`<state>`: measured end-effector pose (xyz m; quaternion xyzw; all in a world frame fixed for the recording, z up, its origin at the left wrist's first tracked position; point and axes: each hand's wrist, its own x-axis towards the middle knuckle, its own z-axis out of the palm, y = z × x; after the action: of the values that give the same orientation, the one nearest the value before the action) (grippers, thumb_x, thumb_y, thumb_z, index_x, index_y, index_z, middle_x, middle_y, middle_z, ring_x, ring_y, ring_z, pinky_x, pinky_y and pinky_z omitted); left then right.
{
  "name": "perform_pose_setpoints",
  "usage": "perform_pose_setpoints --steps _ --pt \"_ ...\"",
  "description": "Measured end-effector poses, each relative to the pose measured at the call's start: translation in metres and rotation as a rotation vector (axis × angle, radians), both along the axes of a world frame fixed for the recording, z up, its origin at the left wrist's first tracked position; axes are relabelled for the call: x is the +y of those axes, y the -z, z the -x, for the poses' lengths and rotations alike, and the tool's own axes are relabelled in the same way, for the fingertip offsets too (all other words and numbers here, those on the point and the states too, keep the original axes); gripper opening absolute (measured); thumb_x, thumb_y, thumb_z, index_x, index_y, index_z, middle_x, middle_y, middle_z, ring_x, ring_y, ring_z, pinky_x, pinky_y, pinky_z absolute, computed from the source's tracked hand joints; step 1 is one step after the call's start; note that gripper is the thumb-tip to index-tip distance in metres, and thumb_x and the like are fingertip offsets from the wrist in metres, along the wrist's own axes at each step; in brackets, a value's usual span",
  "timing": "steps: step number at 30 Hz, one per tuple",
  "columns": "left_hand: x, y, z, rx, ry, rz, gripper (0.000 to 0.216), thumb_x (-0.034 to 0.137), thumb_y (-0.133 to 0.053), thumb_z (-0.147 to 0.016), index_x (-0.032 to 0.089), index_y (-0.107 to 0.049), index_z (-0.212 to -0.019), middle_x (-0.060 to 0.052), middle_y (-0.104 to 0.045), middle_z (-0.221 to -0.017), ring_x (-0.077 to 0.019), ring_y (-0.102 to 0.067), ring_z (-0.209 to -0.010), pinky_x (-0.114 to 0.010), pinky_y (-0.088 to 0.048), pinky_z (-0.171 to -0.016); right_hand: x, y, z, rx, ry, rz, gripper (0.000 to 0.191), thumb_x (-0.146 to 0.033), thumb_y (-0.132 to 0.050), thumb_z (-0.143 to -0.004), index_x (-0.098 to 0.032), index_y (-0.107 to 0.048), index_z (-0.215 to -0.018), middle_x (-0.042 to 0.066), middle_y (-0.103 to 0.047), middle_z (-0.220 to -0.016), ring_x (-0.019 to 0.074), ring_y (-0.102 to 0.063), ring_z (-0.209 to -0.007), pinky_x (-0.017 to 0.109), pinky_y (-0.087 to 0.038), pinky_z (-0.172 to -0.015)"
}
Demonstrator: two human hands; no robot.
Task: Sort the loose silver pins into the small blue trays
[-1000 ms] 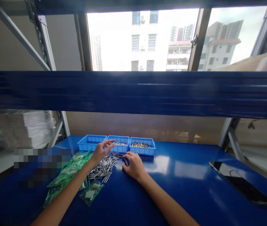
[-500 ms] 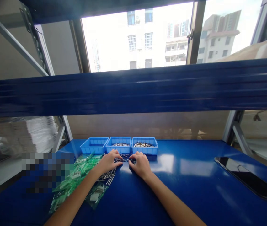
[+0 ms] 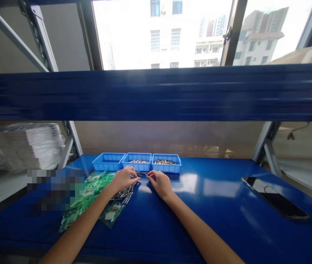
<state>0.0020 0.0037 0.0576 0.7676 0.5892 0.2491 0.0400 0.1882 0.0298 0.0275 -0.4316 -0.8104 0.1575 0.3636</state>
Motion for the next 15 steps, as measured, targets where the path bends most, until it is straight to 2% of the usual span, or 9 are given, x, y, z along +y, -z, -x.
perform_pose_setpoints --steps 5,9,15 --pt "0.004 -0.002 -0.004 -0.256 0.036 -0.031 0.039 0.051 -0.044 -0.075 0.019 -0.068 -0.077 -0.004 -0.063 -0.078 -0.0142 -0.053 -0.065 -0.024 -0.038 -0.058 -0.008 -0.002 0.008 0.281 -0.06 0.073 0.025 -0.041 -0.052 -0.077 -0.021 -0.062 -0.086 0.002 -0.066 -0.076 0.0145 -0.06 -0.068 0.025 -0.043 -0.06" --pt "0.005 -0.002 -0.009 -0.363 0.089 -0.026 0.039 0.051 -0.049 -0.072 0.019 -0.068 -0.08 -0.004 -0.065 -0.077 -0.0134 -0.052 -0.063 -0.024 -0.04 -0.06 -0.013 -0.006 0.014 0.425 -0.082 0.112 0.026 -0.041 -0.054 -0.074 -0.019 -0.062 -0.085 0.004 -0.066 -0.075 0.0151 -0.06 -0.067 0.025 -0.046 -0.057" --pt "0.002 -0.004 -0.012 -0.47 0.2 0.136 0.038 0.05 -0.054 -0.069 0.018 -0.068 -0.084 -0.003 -0.065 -0.076 -0.0126 -0.053 -0.062 -0.022 -0.04 -0.056 -0.008 -0.016 0.012 0.839 -0.174 0.468 0.035 -0.041 -0.062 -0.066 -0.015 -0.056 -0.088 0.006 -0.064 -0.078 0.0209 -0.063 -0.079 0.029 -0.053 -0.053"
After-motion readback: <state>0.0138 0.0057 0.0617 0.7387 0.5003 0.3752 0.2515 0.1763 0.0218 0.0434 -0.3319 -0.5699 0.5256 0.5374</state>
